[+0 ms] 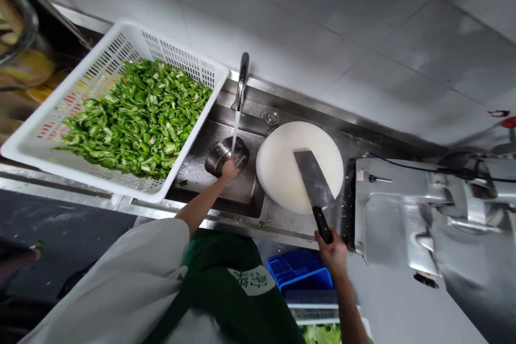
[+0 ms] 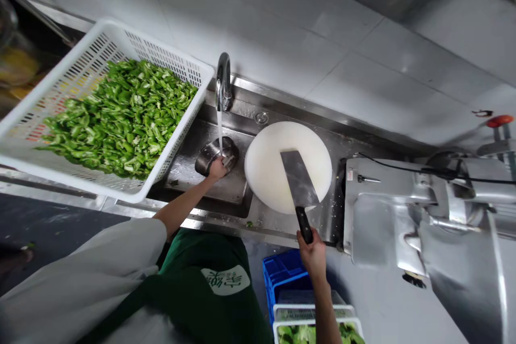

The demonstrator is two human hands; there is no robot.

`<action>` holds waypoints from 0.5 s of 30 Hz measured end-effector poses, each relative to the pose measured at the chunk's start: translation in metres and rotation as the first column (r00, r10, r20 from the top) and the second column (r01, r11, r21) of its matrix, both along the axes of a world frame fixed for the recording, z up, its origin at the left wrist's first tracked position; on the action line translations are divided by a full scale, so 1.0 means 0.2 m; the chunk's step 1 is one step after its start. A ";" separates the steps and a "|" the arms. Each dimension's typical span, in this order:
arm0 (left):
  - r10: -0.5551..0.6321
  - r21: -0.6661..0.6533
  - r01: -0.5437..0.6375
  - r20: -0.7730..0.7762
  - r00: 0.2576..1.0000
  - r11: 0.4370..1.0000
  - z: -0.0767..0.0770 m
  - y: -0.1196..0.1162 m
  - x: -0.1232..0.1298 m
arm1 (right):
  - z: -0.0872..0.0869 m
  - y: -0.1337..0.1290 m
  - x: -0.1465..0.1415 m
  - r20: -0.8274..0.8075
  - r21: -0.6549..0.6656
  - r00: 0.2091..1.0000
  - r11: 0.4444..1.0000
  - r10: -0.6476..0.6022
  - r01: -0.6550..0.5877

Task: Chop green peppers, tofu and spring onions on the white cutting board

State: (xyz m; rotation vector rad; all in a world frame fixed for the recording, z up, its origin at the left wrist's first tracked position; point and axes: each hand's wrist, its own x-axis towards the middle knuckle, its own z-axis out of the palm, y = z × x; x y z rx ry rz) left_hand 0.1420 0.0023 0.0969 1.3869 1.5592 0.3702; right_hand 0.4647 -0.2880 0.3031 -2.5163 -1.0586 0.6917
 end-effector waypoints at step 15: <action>-0.145 -0.121 0.112 -0.318 0.937 0.986 -0.30 -0.13 0.06 | -0.49 0.00 -0.17 0.213 -0.040 0.962 0.985 0.171 -0.166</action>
